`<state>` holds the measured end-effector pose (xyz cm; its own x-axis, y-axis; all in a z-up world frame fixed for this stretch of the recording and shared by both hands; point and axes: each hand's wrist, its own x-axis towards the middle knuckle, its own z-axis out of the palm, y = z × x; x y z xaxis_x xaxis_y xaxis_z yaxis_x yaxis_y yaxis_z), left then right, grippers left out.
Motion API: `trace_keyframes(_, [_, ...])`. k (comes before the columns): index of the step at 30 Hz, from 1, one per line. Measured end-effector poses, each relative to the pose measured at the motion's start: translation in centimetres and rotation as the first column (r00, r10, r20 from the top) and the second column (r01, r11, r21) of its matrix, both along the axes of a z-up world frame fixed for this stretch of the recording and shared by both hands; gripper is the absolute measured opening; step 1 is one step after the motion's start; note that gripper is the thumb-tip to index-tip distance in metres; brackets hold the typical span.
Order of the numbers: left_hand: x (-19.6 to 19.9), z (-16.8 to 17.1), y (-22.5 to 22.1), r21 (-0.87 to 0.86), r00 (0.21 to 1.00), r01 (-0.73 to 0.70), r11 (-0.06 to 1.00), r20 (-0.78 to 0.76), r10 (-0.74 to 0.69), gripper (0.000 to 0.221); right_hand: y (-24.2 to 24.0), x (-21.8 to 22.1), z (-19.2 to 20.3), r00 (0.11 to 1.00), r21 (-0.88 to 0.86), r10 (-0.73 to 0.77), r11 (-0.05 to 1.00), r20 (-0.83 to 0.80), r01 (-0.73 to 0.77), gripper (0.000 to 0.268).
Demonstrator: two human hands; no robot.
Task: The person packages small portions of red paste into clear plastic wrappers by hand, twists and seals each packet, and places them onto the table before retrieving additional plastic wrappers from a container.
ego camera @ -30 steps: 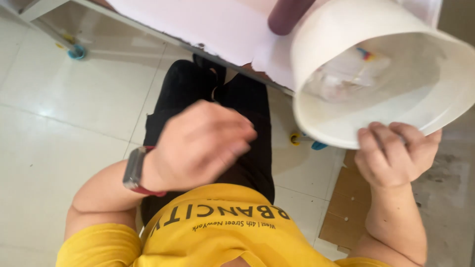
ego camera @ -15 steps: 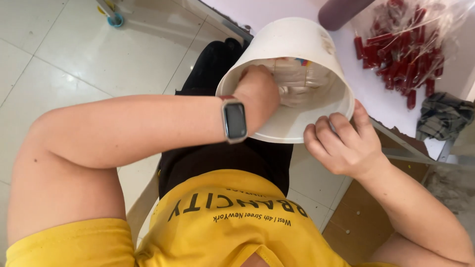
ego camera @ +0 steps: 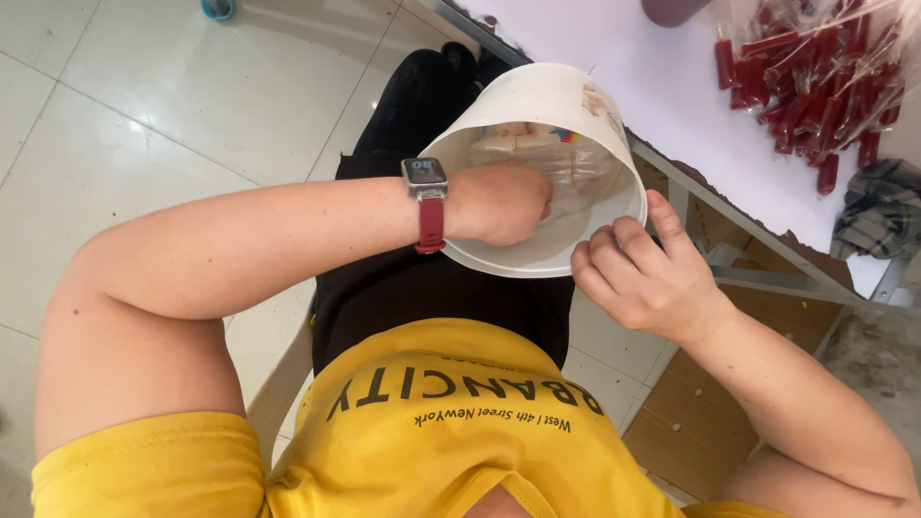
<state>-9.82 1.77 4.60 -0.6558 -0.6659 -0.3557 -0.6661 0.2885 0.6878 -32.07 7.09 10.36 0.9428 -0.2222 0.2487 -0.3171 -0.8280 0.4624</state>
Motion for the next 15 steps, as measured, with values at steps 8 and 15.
trace_keyframes(8, [0.6,0.8,0.6,-0.215,0.978,-0.149,0.965,-0.174,0.113,0.02,0.1,0.1,-0.3,0.999,0.016,-0.016,1.0,0.046,0.015,0.008])
trace_keyframes(15, [0.5,0.9,0.0,-0.168,0.959,-0.195,0.966,-0.24,0.151,0.014,0.5,0.0,-0.1,0.996,0.037,-0.03,0.999,0.084,0.027,0.01])
